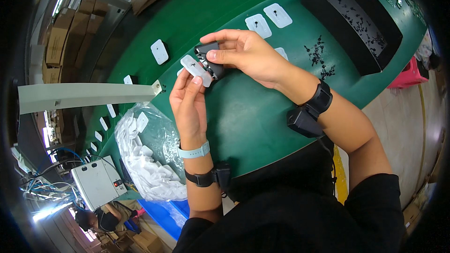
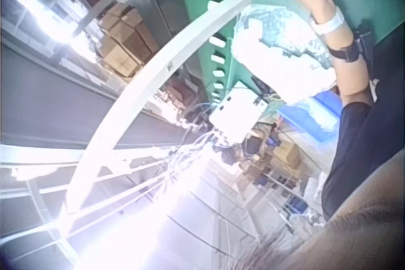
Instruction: The person assembles small electronic devices by inserting green circuit boards into white plastic casings. They pick up a casing, insert a board, and place the completed unit on the table, repeating this process for multiple units.
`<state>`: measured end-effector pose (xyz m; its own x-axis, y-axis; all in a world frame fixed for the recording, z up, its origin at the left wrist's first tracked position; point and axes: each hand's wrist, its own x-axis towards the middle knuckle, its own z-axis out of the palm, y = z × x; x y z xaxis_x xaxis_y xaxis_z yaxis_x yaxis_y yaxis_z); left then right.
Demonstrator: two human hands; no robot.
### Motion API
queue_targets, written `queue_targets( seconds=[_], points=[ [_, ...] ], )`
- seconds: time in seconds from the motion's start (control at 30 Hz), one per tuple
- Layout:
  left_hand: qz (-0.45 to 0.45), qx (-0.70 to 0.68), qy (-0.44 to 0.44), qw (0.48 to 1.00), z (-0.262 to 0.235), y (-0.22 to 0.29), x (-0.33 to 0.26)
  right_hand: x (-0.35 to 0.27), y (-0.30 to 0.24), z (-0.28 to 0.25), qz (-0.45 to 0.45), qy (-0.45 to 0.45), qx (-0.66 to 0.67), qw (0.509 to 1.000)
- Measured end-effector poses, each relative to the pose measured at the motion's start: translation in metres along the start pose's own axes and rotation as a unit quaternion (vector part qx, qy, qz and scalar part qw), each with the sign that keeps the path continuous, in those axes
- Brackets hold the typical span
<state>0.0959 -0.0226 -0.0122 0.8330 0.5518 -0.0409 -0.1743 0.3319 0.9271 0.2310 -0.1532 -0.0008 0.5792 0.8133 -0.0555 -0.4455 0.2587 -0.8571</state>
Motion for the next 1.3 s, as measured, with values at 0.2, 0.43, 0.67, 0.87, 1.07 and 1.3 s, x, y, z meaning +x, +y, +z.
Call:
queue_targets(
  seconds=[0.2,0.43,0.67,0.87,1.07,1.3],
  points=[
    [-0.003,0.027,0.018,0.999,0.003,-0.002,0.0,0.001,0.008,0.0,-0.048,0.017,-0.071,0.996],
    [-0.002,0.047,0.007,0.999,0.006,-0.001,-0.001,0.001,0.007,0.0,-0.053,0.028,-0.09,0.994],
    [-0.001,0.043,-0.011,0.999,0.002,-0.003,-0.002,-0.001,0.007,0.0,-0.057,0.02,-0.134,0.989],
    [0.009,0.062,-0.008,0.998,0.002,-0.006,-0.002,0.001,0.009,-0.003,-0.057,0.018,-0.146,0.987],
    [0.198,0.219,0.028,0.955,0.006,-0.011,0.002,0.0,0.013,0.004,-0.099,0.037,-0.185,0.977],
    [0.355,0.424,0.076,0.829,0.006,-0.009,0.001,-0.003,0.025,0.017,-0.104,0.036,-0.178,0.978]
  ],
)
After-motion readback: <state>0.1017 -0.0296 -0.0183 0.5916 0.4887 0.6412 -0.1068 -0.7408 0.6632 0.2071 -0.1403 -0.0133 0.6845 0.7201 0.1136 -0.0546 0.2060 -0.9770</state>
